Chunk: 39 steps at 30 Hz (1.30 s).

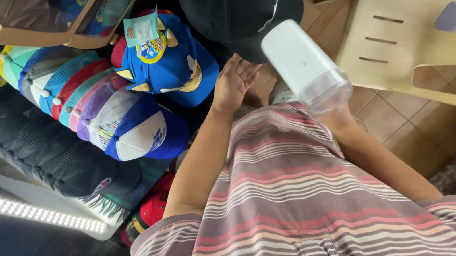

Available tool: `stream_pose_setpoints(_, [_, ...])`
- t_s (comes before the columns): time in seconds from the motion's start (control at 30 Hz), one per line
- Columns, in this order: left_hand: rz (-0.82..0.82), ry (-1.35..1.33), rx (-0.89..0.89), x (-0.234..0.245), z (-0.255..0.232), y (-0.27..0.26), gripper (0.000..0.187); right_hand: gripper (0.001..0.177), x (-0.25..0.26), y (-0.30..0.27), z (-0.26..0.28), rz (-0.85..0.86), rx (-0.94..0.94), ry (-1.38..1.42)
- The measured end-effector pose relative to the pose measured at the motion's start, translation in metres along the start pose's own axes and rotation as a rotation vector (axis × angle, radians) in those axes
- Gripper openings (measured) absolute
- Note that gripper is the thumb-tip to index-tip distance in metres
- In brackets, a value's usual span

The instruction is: Cleaning a black baseball cap using a brush and a hair dryer

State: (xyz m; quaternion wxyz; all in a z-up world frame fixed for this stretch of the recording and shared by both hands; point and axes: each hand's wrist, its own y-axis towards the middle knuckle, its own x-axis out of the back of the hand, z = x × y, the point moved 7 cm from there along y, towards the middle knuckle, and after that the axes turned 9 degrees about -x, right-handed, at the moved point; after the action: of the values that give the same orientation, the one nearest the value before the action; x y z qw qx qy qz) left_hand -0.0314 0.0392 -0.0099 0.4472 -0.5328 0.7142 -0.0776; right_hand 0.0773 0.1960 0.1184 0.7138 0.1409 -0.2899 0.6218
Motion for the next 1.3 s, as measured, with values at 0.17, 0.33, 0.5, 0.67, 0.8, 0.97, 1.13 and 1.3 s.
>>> stream_pose_setpoints(0.17, [0.013, -0.039, 0.012, 0.016, 0.017, 0.006, 0.030, 0.058, -0.013, -0.013, -0.027, -0.011, 0.012, 0.033])
stream_pose_setpoints(0.33, [0.014, -0.036, 0.053, 0.006, 0.014, -0.003, 0.030, 0.061, -0.026, -0.019, -0.051, -0.045, 0.018, 0.056])
stream_pose_setpoints(0.5, [0.090, -0.032, 0.066, 0.019, 0.036, 0.007, 0.044, 0.063, -0.049, -0.030, -0.057, -0.063, 0.022, 0.068])
stream_pose_setpoints(0.67, [0.064, -0.157, 0.066, -0.037, 0.012, -0.039, 0.043, 0.065, -0.075, -0.028, -0.081, -0.079, 0.033, 0.078])
stream_pose_setpoints(0.8, [0.055, -0.159, 0.055, -0.026, 0.022, -0.034, 0.055, 0.084, -0.073, -0.011, -0.056, -0.089, 0.160, 0.370])
stream_pose_setpoints(0.97, [0.041, -0.166, 0.017, 0.015, 0.034, -0.009, 0.076, 0.063, -0.068, -0.013, -0.058, -0.052, 0.377, 0.799])
stream_pose_setpoints(1.13, [0.019, -0.131, 0.073, 0.034, 0.046, 0.001, 0.086, 0.043, -0.033, -0.009, -0.056, -0.154, 0.009, 0.817])
stream_pose_setpoints(1.3, [0.048, -0.137, 0.050, 0.025, 0.041, -0.003, 0.080, 0.028, -0.007, -0.007, -0.037, -0.247, -0.330, 0.816])
